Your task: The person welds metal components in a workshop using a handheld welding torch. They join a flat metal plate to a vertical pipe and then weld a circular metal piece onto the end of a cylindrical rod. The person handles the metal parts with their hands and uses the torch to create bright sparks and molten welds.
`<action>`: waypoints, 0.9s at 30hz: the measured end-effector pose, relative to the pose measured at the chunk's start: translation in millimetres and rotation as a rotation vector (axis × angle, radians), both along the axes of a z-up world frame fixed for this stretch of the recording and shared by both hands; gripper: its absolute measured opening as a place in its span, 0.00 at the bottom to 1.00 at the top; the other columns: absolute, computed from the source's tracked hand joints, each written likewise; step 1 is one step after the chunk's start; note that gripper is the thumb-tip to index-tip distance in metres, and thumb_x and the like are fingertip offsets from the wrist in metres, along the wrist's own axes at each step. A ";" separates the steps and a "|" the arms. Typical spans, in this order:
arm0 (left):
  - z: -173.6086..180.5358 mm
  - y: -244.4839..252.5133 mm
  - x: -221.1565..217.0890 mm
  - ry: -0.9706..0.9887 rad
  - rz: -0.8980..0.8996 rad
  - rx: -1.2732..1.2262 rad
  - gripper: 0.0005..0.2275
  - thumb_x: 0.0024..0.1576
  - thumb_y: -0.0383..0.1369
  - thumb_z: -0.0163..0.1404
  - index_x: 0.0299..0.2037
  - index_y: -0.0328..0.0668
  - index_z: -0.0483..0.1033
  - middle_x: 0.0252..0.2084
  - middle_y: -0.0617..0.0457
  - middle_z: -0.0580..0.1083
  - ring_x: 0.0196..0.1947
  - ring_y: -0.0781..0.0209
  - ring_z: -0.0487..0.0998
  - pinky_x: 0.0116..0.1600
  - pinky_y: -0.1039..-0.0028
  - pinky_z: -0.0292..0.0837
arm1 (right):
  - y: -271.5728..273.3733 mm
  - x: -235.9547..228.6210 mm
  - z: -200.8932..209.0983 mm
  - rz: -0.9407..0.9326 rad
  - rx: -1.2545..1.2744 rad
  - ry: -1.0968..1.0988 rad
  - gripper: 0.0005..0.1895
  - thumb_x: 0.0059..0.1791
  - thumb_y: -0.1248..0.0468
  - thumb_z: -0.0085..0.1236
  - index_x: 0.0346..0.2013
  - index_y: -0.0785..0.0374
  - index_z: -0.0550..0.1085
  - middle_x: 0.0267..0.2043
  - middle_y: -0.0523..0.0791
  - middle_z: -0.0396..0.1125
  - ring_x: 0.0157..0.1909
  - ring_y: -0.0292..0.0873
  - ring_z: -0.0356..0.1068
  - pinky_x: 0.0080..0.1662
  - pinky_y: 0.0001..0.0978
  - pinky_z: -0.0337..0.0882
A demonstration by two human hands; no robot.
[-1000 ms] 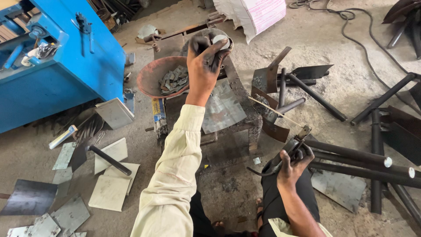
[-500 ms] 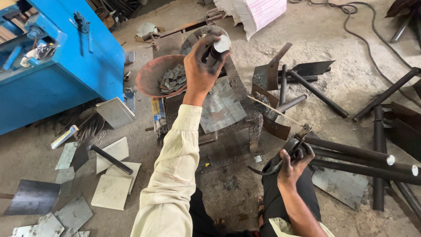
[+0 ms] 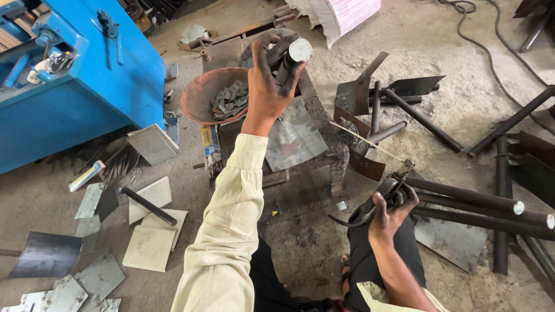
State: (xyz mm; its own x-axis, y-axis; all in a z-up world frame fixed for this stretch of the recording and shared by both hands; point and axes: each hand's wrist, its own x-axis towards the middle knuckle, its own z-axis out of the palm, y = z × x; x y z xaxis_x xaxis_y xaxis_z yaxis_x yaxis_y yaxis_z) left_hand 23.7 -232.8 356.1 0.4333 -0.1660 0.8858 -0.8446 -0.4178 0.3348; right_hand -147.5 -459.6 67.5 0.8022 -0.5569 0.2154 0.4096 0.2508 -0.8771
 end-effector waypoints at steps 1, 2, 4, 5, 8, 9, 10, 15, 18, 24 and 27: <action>-0.1 0.6 1.8 -0.004 -0.013 0.001 0.26 0.65 0.30 0.61 0.61 0.44 0.51 0.59 0.42 0.79 0.55 0.51 0.85 0.57 0.70 0.83 | 0.0 0.4 0.4 -0.003 0.001 0.001 0.32 0.50 0.75 0.54 0.63 0.56 0.52 0.47 0.45 0.59 0.49 0.37 0.62 0.49 0.29 0.68; -0.3 0.8 3.2 -0.011 -0.022 0.000 0.26 0.65 0.30 0.61 0.61 0.44 0.51 0.59 0.42 0.79 0.55 0.51 0.85 0.56 0.70 0.83 | -0.1 0.9 0.3 -0.006 0.003 0.002 0.32 0.50 0.75 0.55 0.64 0.56 0.52 0.48 0.45 0.59 0.49 0.37 0.62 0.49 0.29 0.68; -0.9 1.5 3.9 -0.021 -0.038 -0.003 0.26 0.64 0.30 0.60 0.61 0.44 0.51 0.59 0.41 0.79 0.54 0.50 0.86 0.54 0.70 0.83 | 0.0 1.1 -2.2 -0.008 0.001 -0.009 0.32 0.50 0.75 0.55 0.64 0.56 0.52 0.49 0.45 0.59 0.50 0.38 0.62 0.50 0.28 0.68; -0.6 2.0 4.3 -0.008 -0.046 -0.003 0.27 0.64 0.31 0.61 0.62 0.44 0.51 0.59 0.42 0.79 0.55 0.50 0.86 0.55 0.69 0.83 | 0.2 1.7 -3.8 -0.009 -0.003 -0.023 0.32 0.50 0.76 0.55 0.64 0.57 0.52 0.49 0.45 0.59 0.51 0.38 0.62 0.51 0.29 0.68; -0.7 3.9 4.7 0.013 -0.045 0.003 0.28 0.64 0.31 0.62 0.62 0.44 0.51 0.59 0.42 0.79 0.57 0.48 0.85 0.58 0.67 0.82 | -0.4 3.0 -8.6 -0.001 0.010 -0.039 0.32 0.50 0.76 0.55 0.64 0.57 0.53 0.51 0.45 0.59 0.51 0.38 0.62 0.51 0.29 0.68; 0.0 4.0 4.9 0.003 -0.029 0.011 0.28 0.63 0.31 0.62 0.62 0.44 0.51 0.58 0.42 0.79 0.58 0.47 0.84 0.58 0.67 0.81 | -0.1 3.7 -9.0 0.002 0.020 -0.043 0.32 0.50 0.76 0.55 0.64 0.57 0.53 0.51 0.46 0.59 0.51 0.38 0.61 0.51 0.29 0.68; 0.8 4.1 4.9 -0.008 -0.014 0.020 0.29 0.62 0.30 0.62 0.63 0.43 0.51 0.58 0.42 0.79 0.58 0.46 0.83 0.59 0.66 0.80 | 0.2 3.4 -9.0 -0.003 0.017 -0.036 0.32 0.50 0.76 0.55 0.64 0.57 0.53 0.51 0.46 0.59 0.52 0.38 0.62 0.51 0.29 0.68; 0.7 3.3 6.5 -0.017 -0.034 0.033 0.29 0.63 0.30 0.62 0.64 0.43 0.50 0.59 0.43 0.78 0.59 0.47 0.83 0.61 0.67 0.80 | -1.2 1.1 -5.7 -0.012 -0.001 -0.019 0.32 0.50 0.77 0.55 0.64 0.57 0.53 0.52 0.46 0.59 0.53 0.38 0.62 0.52 0.29 0.68; -1.9 2.7 6.8 -0.026 -0.018 0.054 0.26 0.65 0.28 0.60 0.64 0.43 0.53 0.61 0.43 0.78 0.60 0.47 0.83 0.61 0.67 0.82 | -1.4 1.2 -4.4 0.003 0.035 -0.033 0.31 0.50 0.76 0.54 0.64 0.57 0.53 0.52 0.46 0.59 0.51 0.37 0.61 0.51 0.28 0.69; -4.6 2.8 3.4 -0.064 -0.043 0.042 0.25 0.66 0.28 0.59 0.63 0.43 0.53 0.62 0.44 0.77 0.59 0.49 0.84 0.60 0.67 0.83 | -2.8 -0.7 -5.8 -0.003 0.014 -0.046 0.32 0.51 0.76 0.54 0.65 0.57 0.54 0.51 0.46 0.59 0.51 0.37 0.61 0.51 0.27 0.68; -4.0 7.5 1.9 -0.018 -0.043 0.037 0.26 0.66 0.29 0.59 0.65 0.42 0.52 0.62 0.45 0.76 0.58 0.50 0.84 0.59 0.67 0.84 | -2.4 -1.0 -5.7 0.011 0.030 -0.070 0.31 0.52 0.77 0.53 0.65 0.56 0.54 0.52 0.46 0.60 0.51 0.37 0.62 0.51 0.26 0.68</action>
